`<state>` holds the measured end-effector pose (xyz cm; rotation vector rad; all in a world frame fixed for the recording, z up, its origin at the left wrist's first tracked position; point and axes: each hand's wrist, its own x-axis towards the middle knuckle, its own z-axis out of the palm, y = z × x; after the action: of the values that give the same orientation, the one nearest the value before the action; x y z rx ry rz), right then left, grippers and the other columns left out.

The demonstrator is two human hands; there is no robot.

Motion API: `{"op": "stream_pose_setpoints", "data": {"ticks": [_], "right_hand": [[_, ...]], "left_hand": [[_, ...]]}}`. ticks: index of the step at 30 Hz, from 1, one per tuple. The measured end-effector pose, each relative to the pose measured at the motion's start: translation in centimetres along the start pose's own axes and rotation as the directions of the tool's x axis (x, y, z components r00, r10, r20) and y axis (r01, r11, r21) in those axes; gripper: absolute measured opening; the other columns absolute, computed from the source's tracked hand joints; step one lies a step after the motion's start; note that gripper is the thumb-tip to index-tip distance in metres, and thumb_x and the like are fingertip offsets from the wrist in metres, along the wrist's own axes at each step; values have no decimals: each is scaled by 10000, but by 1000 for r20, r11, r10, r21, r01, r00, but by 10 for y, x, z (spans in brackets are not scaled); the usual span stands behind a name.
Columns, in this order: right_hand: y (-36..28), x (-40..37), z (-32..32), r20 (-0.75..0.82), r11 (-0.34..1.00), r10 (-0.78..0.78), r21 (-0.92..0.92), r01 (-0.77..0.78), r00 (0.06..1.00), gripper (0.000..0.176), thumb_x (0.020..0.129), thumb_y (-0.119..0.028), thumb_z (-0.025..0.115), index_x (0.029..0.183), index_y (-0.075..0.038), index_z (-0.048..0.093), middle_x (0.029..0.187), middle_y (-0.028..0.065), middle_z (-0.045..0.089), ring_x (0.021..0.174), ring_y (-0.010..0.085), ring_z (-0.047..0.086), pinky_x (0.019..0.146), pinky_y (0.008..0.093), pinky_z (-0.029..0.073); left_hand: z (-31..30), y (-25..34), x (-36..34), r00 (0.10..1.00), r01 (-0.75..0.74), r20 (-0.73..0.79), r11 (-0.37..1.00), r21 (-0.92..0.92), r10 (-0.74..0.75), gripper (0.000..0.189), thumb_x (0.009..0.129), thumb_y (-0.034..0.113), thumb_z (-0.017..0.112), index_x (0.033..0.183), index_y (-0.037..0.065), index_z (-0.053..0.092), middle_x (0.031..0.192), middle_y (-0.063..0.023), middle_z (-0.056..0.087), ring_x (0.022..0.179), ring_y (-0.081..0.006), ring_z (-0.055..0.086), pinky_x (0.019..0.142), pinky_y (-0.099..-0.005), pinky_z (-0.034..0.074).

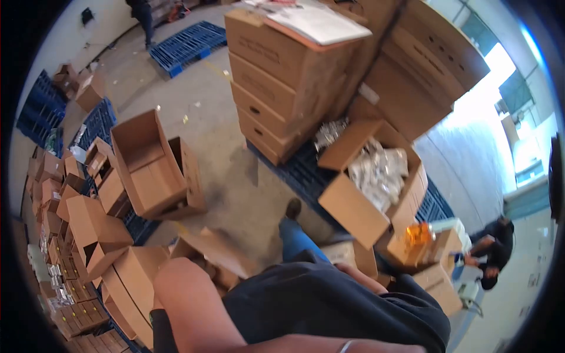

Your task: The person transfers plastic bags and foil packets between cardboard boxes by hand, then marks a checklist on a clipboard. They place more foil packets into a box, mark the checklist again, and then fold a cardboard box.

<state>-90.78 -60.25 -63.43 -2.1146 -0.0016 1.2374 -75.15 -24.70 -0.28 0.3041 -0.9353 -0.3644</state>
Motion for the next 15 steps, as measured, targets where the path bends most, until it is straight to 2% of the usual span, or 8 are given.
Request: {"op": "stream_pose_setpoints", "data": {"ticks": [5, 8, 9, 10, 11, 13, 14, 15], "right_hand": [[-40, 52, -169, -201, 931, 61, -342, -128, 978, 310, 778, -263, 541, 975, -39, 624, 978, 131, 624, 895, 238, 593, 782, 363, 460], [-122, 53, -292, -482, 891, -134, -442, -108, 866, 274, 821, -227, 529, 1008, -41, 605, 935, 115, 636, 857, 195, 600, 753, 338, 470], [-154, 55, -331, -587, 938, -175, -342, -46, 790, 263, 835, -215, 525, 1019, -42, 598, 921, 110, 640, 845, 181, 603, 744, 330, 473], [-191, 47, -367, -603, 993, -91, 2, 116, 792, 253, 852, -200, 506, 1026, -32, 583, 867, 96, 628, 820, 163, 600, 724, 307, 474], [-233, 39, -400, -577, 902, -10, 348, 256, 817, 244, 869, -185, 486, 1032, -23, 567, 812, 82, 617, 795, 144, 597, 705, 285, 475], [-252, 59, -449, -679, 920, -162, 157, 358, 715, 255, 878, -186, 478, 1059, -19, 543, 754, 61, 589, 749, 145, 592, 678, 263, 472], [-260, 65, -465, -661, 922, -164, 161, 351, 733, 255, 878, -186, 478, 1059, -19, 543, 754, 61, 589, 749, 145, 592, 678, 263, 472], [-277, 64, -477, -643, 905, -215, 151, 397, 735, 258, 873, -178, 482, 1061, -12, 544, 756, 60, 591, 747, 138, 589, 676, 264, 470]], "left_hand": [[-90, 9, 75, 997, -4, -68, 958, 287, 24, 254, 861, 181, 468, 689, 28, 575, 652, -84, 526, 610, -141, 562, 523, -244, 480], [-107, 17, 101, 957, -152, -163, 891, 428, 241, 239, 858, 132, 469, 653, 57, 565, 608, -61, 525, 591, -129, 561, 496, -235, 475], [-104, 19, 111, 921, -237, -175, 858, 456, 348, 240, 857, 116, 469, 641, 67, 562, 594, -53, 524, 584, -125, 561, 487, -232, 474], [-104, 21, 123, 889, -285, -188, 828, 483, 417, 245, 855, 99, 469, 629, 77, 559, 580, -45, 524, 577, -121, 560, 478, -229, 472], [-104, 22, 144, 887, -297, -178, 821, 487, 426, 245, 855, 99, 469, 629, 77, 559, 580, -45, 524, 577, -121, 560, 478, -229, 472], [-107, 16, 186, 917, -30, -308, 816, 577, 252, 255, 855, 104, 530, 609, 62, 582, 622, -121, 507, 516, -132, 528, 522, -226, 477], [-115, 7, 203, 911, 66, -364, 800, 596, 196, 260, 854, 106, 550, 602, 57, 590, 636, -146, 501, 496, -136, 517, 536, -224, 479], [-135, -16, 214, 870, -310, -171, 782, 541, 463, 241, 847, 107, 561, 611, 74, 600, 656, -146, 521, 501, -167, 526, 503, -258, 487]]}}
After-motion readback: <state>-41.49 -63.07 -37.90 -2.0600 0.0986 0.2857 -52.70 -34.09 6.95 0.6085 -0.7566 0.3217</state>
